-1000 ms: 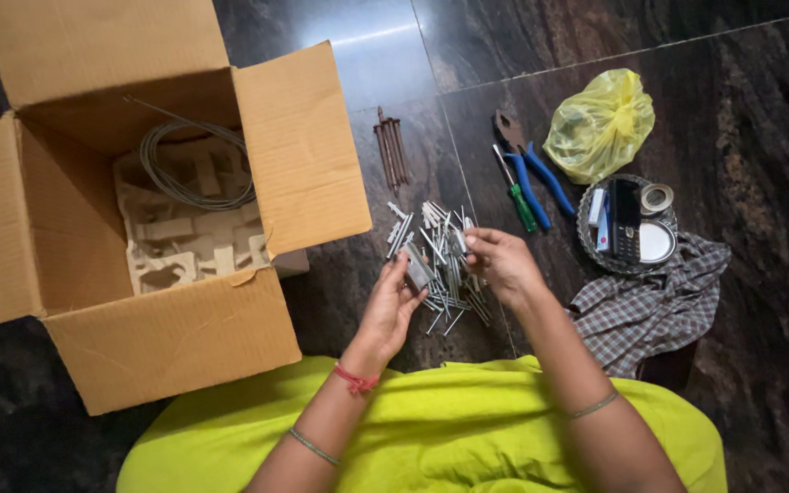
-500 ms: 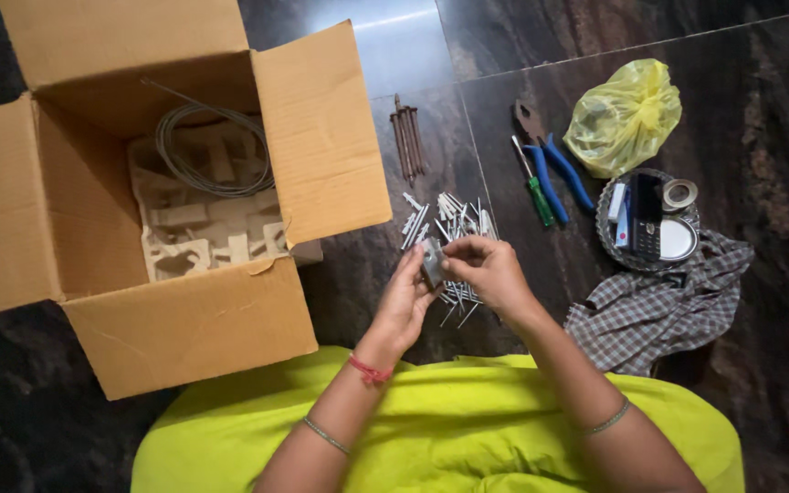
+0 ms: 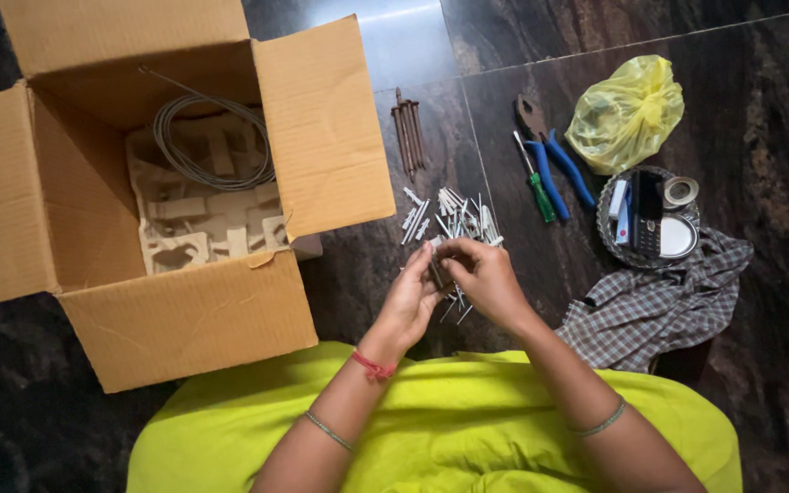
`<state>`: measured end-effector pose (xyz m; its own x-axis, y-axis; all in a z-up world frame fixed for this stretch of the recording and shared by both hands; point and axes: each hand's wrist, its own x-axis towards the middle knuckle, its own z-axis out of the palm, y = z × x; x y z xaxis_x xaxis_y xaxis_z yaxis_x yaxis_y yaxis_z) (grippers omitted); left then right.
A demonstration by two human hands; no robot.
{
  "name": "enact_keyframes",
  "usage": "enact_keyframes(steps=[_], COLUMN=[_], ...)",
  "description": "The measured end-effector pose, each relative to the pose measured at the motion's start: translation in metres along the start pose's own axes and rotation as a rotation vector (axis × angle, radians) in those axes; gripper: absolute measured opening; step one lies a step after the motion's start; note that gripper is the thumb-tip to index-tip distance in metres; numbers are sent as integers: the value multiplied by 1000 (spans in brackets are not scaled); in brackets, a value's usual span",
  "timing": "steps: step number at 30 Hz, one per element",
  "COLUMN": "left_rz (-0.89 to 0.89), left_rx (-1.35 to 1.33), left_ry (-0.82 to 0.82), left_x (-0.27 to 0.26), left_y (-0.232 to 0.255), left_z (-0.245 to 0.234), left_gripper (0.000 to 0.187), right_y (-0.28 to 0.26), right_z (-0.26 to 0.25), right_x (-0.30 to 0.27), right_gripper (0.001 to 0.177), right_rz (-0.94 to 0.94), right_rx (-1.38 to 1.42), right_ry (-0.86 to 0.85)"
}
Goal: The person sits on the floor and sorts a mixed pile of metal fasteners, including nails, screws, and metal brackets, into separate groups by type. They use their hands to pick, separate, and stack the items into small piles on the floor.
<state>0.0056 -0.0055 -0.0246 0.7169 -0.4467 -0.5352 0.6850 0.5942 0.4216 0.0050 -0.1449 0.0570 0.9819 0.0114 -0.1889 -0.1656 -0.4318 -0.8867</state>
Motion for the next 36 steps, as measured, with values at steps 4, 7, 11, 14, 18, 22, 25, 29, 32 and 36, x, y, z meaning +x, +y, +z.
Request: enact_keyframes(steps=[4, 7, 11, 14, 18, 22, 25, 29, 32, 36], left_rz=[-20, -30, 9, 16, 53, 51, 54, 88, 80, 114], left_rx=[-2, -21, 17, 96, 161, 191, 174, 157, 138, 117], left_ry=[16, 30, 34, 91, 136, 181, 193, 183, 206, 223], left_x=[-2, -1, 0, 4, 6, 6, 8, 9, 7, 6], left_y=[1, 2, 3, 3, 1, 3, 6, 8, 13, 20], left_z=[0, 0, -5, -6, -6, -9, -11, -14, -17, -19], left_gripper=[32, 30, 23, 26, 25, 22, 21, 22, 23, 25], right_y=[-4, -5, -4, -2, 1, 7, 19, 37, 44, 44], right_z=[-6, -15, -34, -46, -53, -59, -58, -46, -36, -22], right_x=[0, 6, 10, 12, 12, 15, 19, 19, 22, 20], right_gripper=[24, 22, 20, 19, 19, 20, 20, 20, 21, 39], right_rz=[-24, 26, 34, 6, 31, 42, 37, -18, 10, 85], right_rx=[-6, 62, 85, 69, -30, -179, -270, -415, -526, -710], right_ry=[24, 56, 119, 175, 216, 238, 240, 173, 63, -9])
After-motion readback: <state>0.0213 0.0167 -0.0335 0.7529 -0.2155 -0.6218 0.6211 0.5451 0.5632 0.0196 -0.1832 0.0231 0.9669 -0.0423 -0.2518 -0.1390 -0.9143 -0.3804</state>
